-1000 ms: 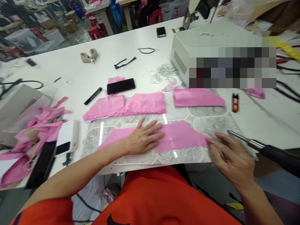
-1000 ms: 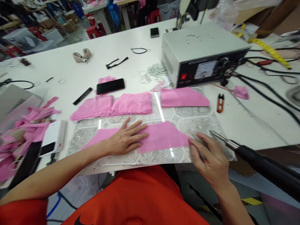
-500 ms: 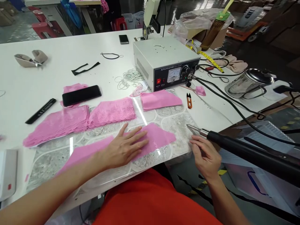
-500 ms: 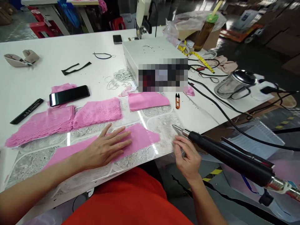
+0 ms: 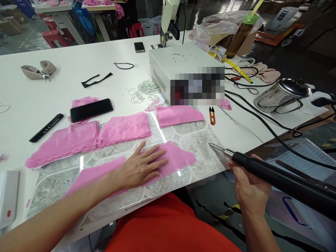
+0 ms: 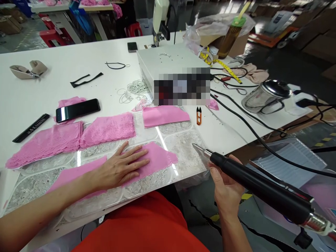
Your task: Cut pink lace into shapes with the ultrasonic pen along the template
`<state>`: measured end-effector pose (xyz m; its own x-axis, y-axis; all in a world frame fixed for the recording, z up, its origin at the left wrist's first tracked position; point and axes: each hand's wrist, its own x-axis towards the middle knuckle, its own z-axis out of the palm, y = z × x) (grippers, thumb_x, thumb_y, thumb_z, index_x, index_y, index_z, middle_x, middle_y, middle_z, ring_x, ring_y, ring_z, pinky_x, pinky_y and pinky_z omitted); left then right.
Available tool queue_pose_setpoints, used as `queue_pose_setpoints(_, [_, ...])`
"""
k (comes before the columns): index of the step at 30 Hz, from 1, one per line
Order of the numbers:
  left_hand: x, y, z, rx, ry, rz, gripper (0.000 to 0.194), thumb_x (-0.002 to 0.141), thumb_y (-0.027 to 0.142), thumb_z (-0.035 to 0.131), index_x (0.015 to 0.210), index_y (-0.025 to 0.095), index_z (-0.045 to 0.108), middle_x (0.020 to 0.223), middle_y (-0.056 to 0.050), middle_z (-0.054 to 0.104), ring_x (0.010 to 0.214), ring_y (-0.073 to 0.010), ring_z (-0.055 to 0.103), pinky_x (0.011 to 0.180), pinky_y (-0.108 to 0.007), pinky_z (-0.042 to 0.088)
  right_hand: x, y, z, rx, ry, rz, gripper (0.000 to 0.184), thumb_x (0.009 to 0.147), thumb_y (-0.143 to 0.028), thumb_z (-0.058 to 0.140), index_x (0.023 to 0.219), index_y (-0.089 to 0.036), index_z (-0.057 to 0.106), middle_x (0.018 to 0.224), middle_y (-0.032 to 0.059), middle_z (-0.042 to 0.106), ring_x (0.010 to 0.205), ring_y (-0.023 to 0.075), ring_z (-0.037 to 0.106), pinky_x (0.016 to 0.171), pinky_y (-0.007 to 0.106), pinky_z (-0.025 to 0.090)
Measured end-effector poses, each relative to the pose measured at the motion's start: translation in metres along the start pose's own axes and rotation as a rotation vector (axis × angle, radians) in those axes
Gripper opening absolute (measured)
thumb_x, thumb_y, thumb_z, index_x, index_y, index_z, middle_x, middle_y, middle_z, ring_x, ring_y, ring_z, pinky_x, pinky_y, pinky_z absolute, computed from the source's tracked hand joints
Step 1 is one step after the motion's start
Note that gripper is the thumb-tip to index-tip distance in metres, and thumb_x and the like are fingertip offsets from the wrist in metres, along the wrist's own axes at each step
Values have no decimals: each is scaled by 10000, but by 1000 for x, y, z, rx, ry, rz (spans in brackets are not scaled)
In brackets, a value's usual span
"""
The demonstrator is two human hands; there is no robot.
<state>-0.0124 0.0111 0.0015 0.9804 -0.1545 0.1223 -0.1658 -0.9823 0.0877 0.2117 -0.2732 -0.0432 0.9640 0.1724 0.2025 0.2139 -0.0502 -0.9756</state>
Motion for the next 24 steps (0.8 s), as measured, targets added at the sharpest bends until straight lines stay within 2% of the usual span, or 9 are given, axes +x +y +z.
queue_pose_setpoints(3, [0, 0, 0, -7, 22, 4, 440, 1087, 402, 377, 1501, 285, 468, 1607, -22, 392, 1517, -256, 327, 1283, -528, 14, 3, -5, 3, 32, 34, -72, 646, 763, -304, 811, 1355, -269, 555, 1230, 131, 671, 991, 303, 705, 922, 576, 574])
queue_pose_setpoints(5, [0, -1, 2, -7, 42, 14, 449, 1082, 403, 396, 1509, 277, 456, 1601, -32, 406, 1524, -255, 311, 1285, -531, 19, 7, -8, 9, 91, 31, -170, 597, 786, -289, 775, 1345, -281, 564, 1271, 127, 645, 1157, 328, 642, 982, 594, 537])
queue_pose_setpoints(7, [0, -1, 2, -7, 45, 20, 458, 1077, 401, 415, 1517, 274, 445, 1598, -40, 412, 1529, -254, 299, 1286, -535, 23, 13, -9, 16, 194, 19, -271, 496, 826, -274, 703, 1309, -302, 594, 1253, 103, 642, 1196, 316, 616, 1006, 585, 521])
queue_pose_setpoints(9, [-1, -1, 2, -12, 29, 14, 462, 1076, 398, 419, 1523, 282, 436, 1602, -38, 406, 1529, -256, 297, 1285, -540, 26, 21, -8, 22, 273, 6, -345, 423, 868, -261, 602, 1286, -324, 607, 1220, 77, 639, 1088, 282, 652, 992, 573, 525])
queue_pose_setpoints(12, [-1, -1, 1, -16, 13, 4, 454, 1077, 394, 409, 1519, 296, 442, 1602, -30, 403, 1523, -260, 314, 1282, -549, 35, 33, -8, 27, 226, 9, -406, 449, 912, -254, 443, 1338, -342, 553, 1191, 71, 625, 874, 242, 661, 883, 538, 561])
queue_pose_setpoints(14, [0, -1, 0, -16, 16, 7, 449, 1076, 400, 408, 1509, 294, 459, 1599, -31, 407, 1518, -262, 324, 1282, -547, 35, 39, -11, 26, 189, 31, -431, 460, 920, -251, 364, 1328, -346, 554, 1154, 72, 616, 742, 213, 616, 757, 471, 566])
queue_pose_setpoints(16, [0, 0, 0, -15, 19, 7, 441, 1074, 404, 409, 1496, 294, 477, 1596, -30, 411, 1515, -260, 333, 1282, -541, 29, 43, -21, 25, 228, 39, -426, 442, 909, -243, 335, 1233, -346, 617, 1074, 62, 603, 623, 177, 527, 636, 401, 521])
queue_pose_setpoints(19, [1, 0, 0, -10, 32, 14, 432, 1074, 400, 410, 1484, 291, 494, 1596, -32, 411, 1515, -257, 332, 1282, -533, 1, 39, -44, 29, 312, -19, -384, 381, 863, -235, 354, 1047, -327, 675, 919, 48, 548, 535, 155, 423, 523, 354, 426])
queue_pose_setpoints(24, [1, 0, 1, -2, 32, 15, 423, 1080, 400, 395, 1472, 286, 505, 1596, -30, 406, 1516, -250, 331, 1279, -527, -28, 24, -75, 45, 239, -114, -417, 252, 813, -248, 368, 894, -280, 604, 758, 23, 412, 489, 158, 406, 461, 340, 378])
